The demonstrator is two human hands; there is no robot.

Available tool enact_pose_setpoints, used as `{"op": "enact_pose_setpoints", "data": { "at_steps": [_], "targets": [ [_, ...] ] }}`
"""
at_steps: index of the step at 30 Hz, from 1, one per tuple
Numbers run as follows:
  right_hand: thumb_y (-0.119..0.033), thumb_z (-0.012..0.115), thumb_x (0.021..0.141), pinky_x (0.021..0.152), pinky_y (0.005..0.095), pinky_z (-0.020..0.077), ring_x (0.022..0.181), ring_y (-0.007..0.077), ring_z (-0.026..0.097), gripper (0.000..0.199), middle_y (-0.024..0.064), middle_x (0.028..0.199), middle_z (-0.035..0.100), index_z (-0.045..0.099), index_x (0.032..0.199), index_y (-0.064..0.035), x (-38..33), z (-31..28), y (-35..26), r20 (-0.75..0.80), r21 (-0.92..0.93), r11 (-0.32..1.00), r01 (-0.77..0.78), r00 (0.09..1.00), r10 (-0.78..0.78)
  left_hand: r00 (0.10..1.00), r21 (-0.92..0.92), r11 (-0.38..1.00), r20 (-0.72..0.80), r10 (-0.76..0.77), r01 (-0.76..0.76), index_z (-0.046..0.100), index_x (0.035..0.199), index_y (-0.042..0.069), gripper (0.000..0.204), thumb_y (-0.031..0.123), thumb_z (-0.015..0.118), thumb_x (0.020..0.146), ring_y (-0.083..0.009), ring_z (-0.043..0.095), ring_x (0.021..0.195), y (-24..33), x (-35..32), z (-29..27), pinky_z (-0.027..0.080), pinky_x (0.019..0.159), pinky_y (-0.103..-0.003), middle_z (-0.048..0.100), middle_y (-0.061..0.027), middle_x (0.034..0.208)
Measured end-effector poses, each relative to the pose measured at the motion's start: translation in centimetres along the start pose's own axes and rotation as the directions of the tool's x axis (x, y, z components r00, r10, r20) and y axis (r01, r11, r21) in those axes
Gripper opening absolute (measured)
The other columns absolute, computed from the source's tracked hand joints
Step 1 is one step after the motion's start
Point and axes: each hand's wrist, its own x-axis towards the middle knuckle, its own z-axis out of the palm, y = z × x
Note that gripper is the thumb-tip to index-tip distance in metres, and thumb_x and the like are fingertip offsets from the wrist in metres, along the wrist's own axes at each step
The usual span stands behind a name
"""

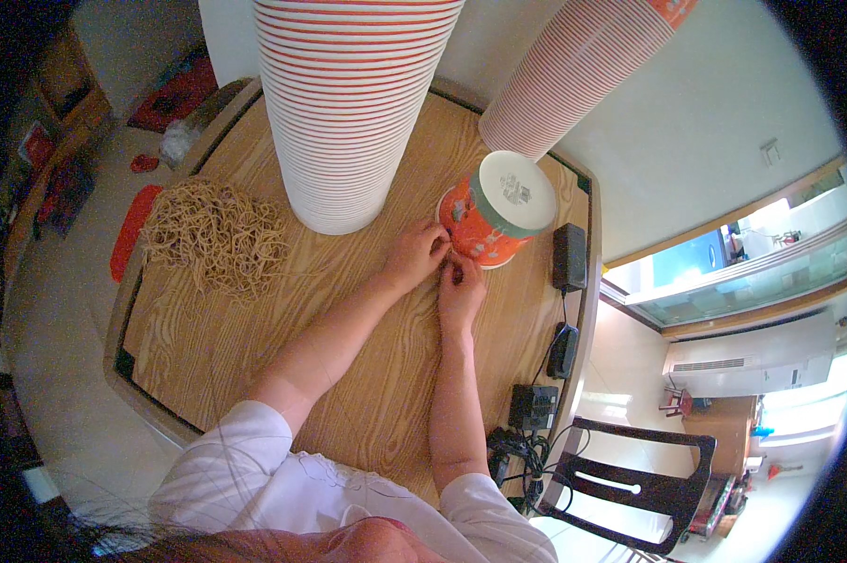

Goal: Securing rubber bands around the rims of paper bowls.

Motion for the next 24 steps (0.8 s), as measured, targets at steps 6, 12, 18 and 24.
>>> {"op": "enact_pose_setpoints", "data": {
  "at_steps": [6,12,18,24],
  "targets": [
    [0.001,0.06,0.083,0.07,0.0274,0.0484,0.077,0.0161,0.06,0.015,0.0067,0.083,0.063,0.06,0.098,-0.0007,-0.1,0.3,-0.1,-0.076,0.19,0.976,-0.105,0.99,0.122,0.998,-0.032,0.999,-0.062,0.006,-0.008,0.06,0.083,0.005,0.009,0.009,0.065,0.077,-0.0332,0.058,0.084,0.3,0.1,-0.6,0.048,0.073,-0.043,0.059,-0.0127,0.085],
    [0.002,0.06,0.082,0.07,0.0293,0.0475,0.075,0.0183,0.057,0.014,0.0077,0.088,0.058,0.059,0.095,-0.002,0.3,-0.6,-2.7,-0.189,0.14,0.99,-0.03,0.98,0.056,0.995,-0.058,0.997,-0.085,0.053,-0.058,0.06,0.089,0.005,0.011,0.008,0.064,0.079,-0.0333,0.059,0.084,2.7,-0.7,-3.6,0.048,0.072,-0.043,0.06,-0.013,0.087],
    [0.001,0.059,0.083,0.076,0.0316,0.0468,0.083,0.0228,0.057,0.013,0.0102,0.09,0.057,0.058,0.096,-0.0024,4.1,-2.6,-9.9,-0.191,0.176,0.942,0.287,0.948,-0.253,0.922,-0.136,0.948,-0.306,0.237,-0.289,0.058,0.09,0.005,0.015,0.0,0.065,0.078,-0.0263,0.058,0.071,8.0,-0.7,-10.7,0.047,0.064,-0.035,0.059,-0.01,0.081],
    [-0.008,0.059,0.089,0.078,0.0293,0.0463,0.088,0.0169,0.057,0.023,0.0083,0.099,0.061,0.058,0.111,-0.0015,12.2,-7.6,-21.4,-0.169,0.363,0.849,0.384,0.923,-0.345,0.678,0.172,0.924,-0.637,0.368,-0.341,0.058,0.098,0.001,0.018,0.01,0.063,0.084,-0.0302,0.061,0.081,13.0,5.7,-26.0,0.048,0.074,-0.038,0.062,-0.0127,0.088]
  ]
}}
